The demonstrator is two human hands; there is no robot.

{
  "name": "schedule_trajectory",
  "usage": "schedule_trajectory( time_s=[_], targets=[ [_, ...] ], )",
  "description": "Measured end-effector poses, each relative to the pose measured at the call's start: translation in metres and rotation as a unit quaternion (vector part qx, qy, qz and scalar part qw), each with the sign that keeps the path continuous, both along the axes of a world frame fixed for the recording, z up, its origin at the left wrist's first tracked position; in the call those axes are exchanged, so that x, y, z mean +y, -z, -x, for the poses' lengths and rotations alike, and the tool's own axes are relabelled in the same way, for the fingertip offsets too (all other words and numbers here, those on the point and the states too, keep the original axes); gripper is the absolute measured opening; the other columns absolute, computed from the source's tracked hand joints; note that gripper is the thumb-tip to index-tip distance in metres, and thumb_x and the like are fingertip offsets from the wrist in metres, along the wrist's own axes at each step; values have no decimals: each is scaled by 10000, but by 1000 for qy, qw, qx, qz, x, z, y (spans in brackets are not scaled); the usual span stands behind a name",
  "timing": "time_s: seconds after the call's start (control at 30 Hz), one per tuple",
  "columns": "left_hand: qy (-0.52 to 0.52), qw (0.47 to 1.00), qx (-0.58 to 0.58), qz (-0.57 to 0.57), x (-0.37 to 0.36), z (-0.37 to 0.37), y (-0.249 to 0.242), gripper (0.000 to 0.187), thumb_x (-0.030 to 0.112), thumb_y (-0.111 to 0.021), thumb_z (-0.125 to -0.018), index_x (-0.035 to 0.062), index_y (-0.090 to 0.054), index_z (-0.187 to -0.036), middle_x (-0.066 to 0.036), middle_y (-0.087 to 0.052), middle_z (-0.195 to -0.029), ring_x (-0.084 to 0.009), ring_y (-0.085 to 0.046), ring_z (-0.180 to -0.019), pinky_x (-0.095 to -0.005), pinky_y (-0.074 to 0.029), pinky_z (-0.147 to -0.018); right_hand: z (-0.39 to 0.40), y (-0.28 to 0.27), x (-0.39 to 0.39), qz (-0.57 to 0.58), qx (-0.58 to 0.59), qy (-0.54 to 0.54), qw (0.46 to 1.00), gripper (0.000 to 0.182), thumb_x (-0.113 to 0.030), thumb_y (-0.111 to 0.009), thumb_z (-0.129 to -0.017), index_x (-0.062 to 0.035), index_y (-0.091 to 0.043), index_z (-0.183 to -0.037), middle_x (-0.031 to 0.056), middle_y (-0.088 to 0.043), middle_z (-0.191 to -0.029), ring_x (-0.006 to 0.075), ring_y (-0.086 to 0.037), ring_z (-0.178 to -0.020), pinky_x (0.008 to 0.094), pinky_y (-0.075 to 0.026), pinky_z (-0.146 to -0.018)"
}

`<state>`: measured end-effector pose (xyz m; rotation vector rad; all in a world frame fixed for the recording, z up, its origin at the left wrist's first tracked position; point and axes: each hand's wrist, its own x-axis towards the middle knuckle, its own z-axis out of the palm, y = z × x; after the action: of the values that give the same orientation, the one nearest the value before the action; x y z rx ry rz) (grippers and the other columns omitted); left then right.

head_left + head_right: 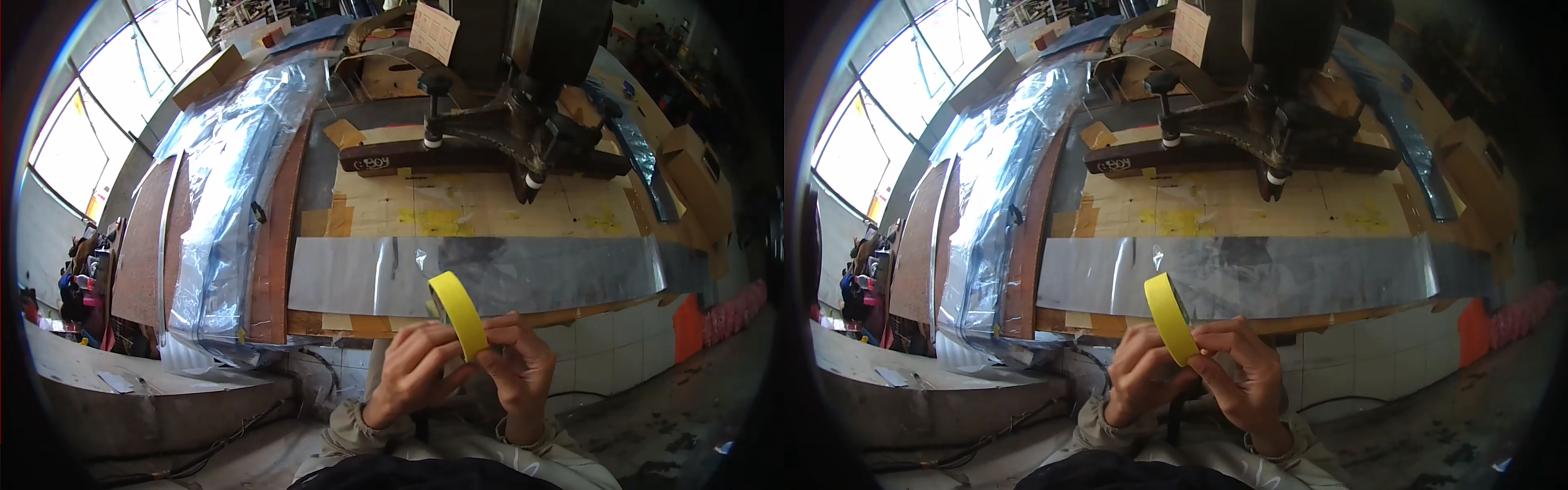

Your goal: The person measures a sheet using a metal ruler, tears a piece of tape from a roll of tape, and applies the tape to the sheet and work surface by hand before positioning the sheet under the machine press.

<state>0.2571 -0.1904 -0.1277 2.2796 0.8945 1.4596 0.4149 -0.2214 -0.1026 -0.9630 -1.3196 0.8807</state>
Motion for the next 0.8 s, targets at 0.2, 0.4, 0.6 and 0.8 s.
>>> schedule_trajectory(
  time_s=[0.2,0.4,0.6,0.8],
  targets=[
    [-38,975,-189,109,3,18,-2,408,340,-660,-869,-17,-611,-1060,-203,-581,-1189,-287,-590,-1064,-390,-473,-875,0,3,-6,47,74,-74,993,95,9,-673,-847,20,-650,-939,118,-639,-997,170,-583,-897,282,-447,-810],
    [204,799,-399,400,8,26,-12,489,402,-584,-921,-53,-523,-1087,-142,-620,-960,-178,-592,-851,-302,-465,-771,-5,24,-7,146,211,-187,948,99,11,-628,-879,39,-649,-971,119,-635,-1017,166,-592,-955,281,-460,-857],
    [235,867,-291,329,-2,34,-14,232,118,-771,-792,-19,-592,-845,-67,-627,-652,-126,-584,-540,-257,-424,-523,10,14,-5,61,128,30,989,224,-72,-642,-893,59,-622,-1074,147,-632,-1056,192,-606,-939,310,-478,-870],
    [154,966,-95,187,1,22,-15,327,138,-857,-675,-9,-653,-883,-81,-608,-649,-229,-577,-535,-292,-431,-507,0,2,-11,-118,-128,94,980,337,-182,-673,-881,40,-628,-1130,184,-630,-1093,267,-593,-954,359,-503,-795]
  ],
)
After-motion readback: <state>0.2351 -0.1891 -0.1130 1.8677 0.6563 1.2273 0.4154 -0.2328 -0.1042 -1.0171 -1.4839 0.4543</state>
